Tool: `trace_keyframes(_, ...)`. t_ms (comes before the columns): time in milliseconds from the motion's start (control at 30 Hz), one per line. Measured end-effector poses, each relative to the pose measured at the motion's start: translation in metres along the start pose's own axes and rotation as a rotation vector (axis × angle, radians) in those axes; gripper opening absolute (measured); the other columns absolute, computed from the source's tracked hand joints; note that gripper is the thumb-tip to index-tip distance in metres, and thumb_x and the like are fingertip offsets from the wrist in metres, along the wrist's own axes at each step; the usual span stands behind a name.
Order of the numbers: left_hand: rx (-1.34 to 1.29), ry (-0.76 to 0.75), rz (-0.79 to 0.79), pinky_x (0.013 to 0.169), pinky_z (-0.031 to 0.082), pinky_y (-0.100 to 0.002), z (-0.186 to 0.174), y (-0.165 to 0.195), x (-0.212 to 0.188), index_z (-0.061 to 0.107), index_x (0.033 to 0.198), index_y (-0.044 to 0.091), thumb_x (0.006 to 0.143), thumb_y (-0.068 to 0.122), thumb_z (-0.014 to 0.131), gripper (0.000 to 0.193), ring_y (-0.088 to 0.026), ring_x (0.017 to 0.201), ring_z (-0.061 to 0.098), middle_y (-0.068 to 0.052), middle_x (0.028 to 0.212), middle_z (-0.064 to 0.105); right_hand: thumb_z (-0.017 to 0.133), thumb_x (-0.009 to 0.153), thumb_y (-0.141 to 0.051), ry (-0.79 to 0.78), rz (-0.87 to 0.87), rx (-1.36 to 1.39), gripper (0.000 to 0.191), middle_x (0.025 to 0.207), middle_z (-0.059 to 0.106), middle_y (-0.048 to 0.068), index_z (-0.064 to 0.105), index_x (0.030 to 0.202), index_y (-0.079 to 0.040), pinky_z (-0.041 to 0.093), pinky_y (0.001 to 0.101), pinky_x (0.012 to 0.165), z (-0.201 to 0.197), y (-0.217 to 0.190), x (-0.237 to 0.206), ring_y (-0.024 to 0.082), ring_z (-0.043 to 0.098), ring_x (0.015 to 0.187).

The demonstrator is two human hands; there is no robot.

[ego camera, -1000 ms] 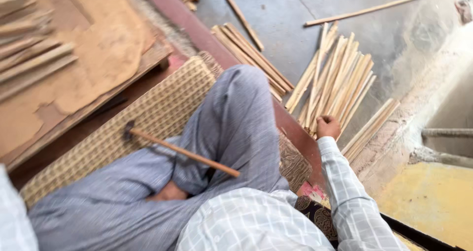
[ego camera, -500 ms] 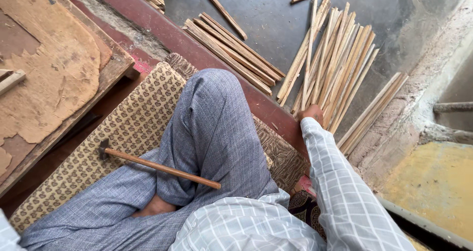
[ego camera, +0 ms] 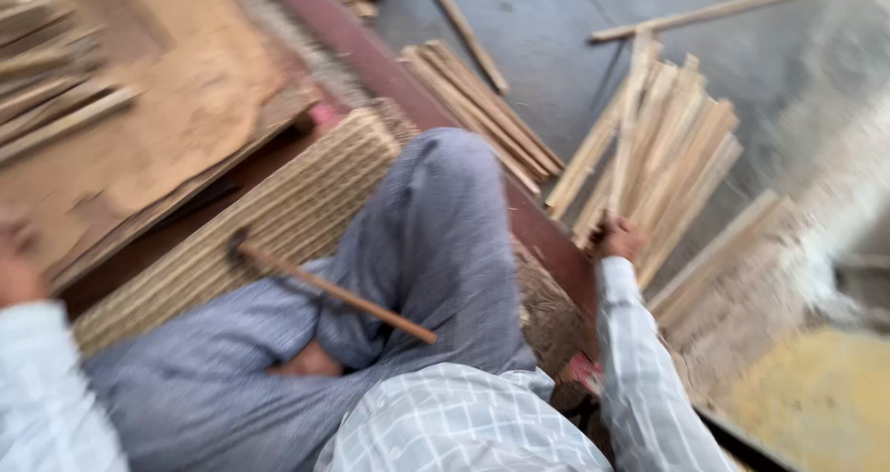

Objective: The person sits on a mat and assembles thin wooden sticks into rectangular frames. They hold two sticks together, tap the joint with a hammer, and place the completed frame aside. The process repeats with new sticks throughout the clip.

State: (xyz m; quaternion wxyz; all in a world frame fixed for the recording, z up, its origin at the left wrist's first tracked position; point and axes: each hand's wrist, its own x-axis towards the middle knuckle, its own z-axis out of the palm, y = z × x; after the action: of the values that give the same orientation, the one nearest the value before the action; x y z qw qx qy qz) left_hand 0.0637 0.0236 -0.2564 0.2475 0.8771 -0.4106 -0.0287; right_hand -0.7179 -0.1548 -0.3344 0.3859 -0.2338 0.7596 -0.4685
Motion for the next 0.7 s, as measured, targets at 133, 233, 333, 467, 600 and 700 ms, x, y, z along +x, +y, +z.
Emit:
trace_keyframes(133, -0.828, 0.108, -0.045, 0.07, 0.064, -0.039, -0.031, 0.031, 0.001, 0.059, 0.12, 0.009, 0.105, 0.024, 0.069, 0.024, -0.025, 0.08, 0.074, -0.017, 0.106, 0.074, 0.063, 0.106, -0.022, -0.452, -0.317, -0.018, 0.035, 0.083, 0.063, -0.002, 0.068, 0.134, -0.001, 0.051, 0.0246, 0.063, 0.008, -0.026, -0.018, 0.01, 0.059, 0.069)
trace_keyframes(233, -1.597, 0.027, -0.075, 0.069, 0.065, -0.039, -0.041, 0.062, -0.017, 0.058, 0.12, 0.01, 0.1, 0.029, 0.073, 0.031, -0.026, 0.085, 0.078, -0.018, 0.108, 0.075, 0.069, 0.111, 0.0, -0.537, -0.53, 0.09, 0.008, 0.097, 0.07, 0.012, 0.063, 0.114, 0.005, 0.059, 0.0358, 0.074, 0.041, -0.06, -0.019, 0.017, 0.066, 0.078)
trace_keyframes(333, -1.745, -0.059, 0.093, 0.077, 0.069, -0.043, -0.061, 0.085, -0.036, 0.064, 0.116, 0.004, 0.096, 0.018, 0.077, 0.027, -0.027, 0.085, 0.078, -0.019, 0.108, 0.075, 0.055, 0.119, -0.009, -0.805, -0.555, 0.252, 0.011, 0.102, 0.069, 0.015, 0.059, 0.115, 0.001, 0.06, 0.0407, 0.085, 0.078, -0.111, -0.009, 0.024, 0.07, 0.089)
trace_keyframes(467, -1.578, -0.055, 0.331, 0.081, 0.068, -0.039, -0.094, 0.108, -0.053, 0.068, 0.115, -0.001, 0.102, 0.0, 0.073, 0.014, -0.026, 0.091, 0.076, -0.019, 0.11, 0.075, 0.048, 0.124, -0.018, -0.961, -0.576, 0.3, 0.024, 0.108, 0.067, 0.013, 0.06, 0.119, 0.002, 0.056, 0.0355, 0.097, 0.151, -0.178, -0.031, 0.024, 0.066, 0.1)
trace_keyframes(600, -1.541, -0.09, 0.265, 0.092, 0.066, -0.035, -0.118, 0.12, -0.068, 0.066, 0.114, -0.001, 0.096, -0.004, 0.072, 0.019, -0.025, 0.105, 0.075, -0.016, 0.114, 0.073, 0.052, 0.12, -0.015, -1.091, -0.746, 0.214, 0.019, 0.106, 0.069, 0.011, 0.062, 0.122, 0.001, 0.059, 0.0341, 0.094, 0.202, -0.239, -0.143, 0.021, 0.07, 0.097)
trace_keyframes(700, -1.516, -0.084, 0.265, 0.094, 0.066, -0.033, -0.125, 0.121, -0.075, 0.066, 0.112, 0.0, 0.097, -0.003, 0.071, 0.017, -0.023, 0.107, 0.076, -0.014, 0.119, 0.073, 0.056, 0.117, -0.013, -1.132, -0.994, 0.164, 0.017, 0.106, 0.071, 0.01, 0.063, 0.125, 0.001, 0.061, 0.0331, 0.092, 0.218, -0.273, -0.252, 0.019, 0.072, 0.095)
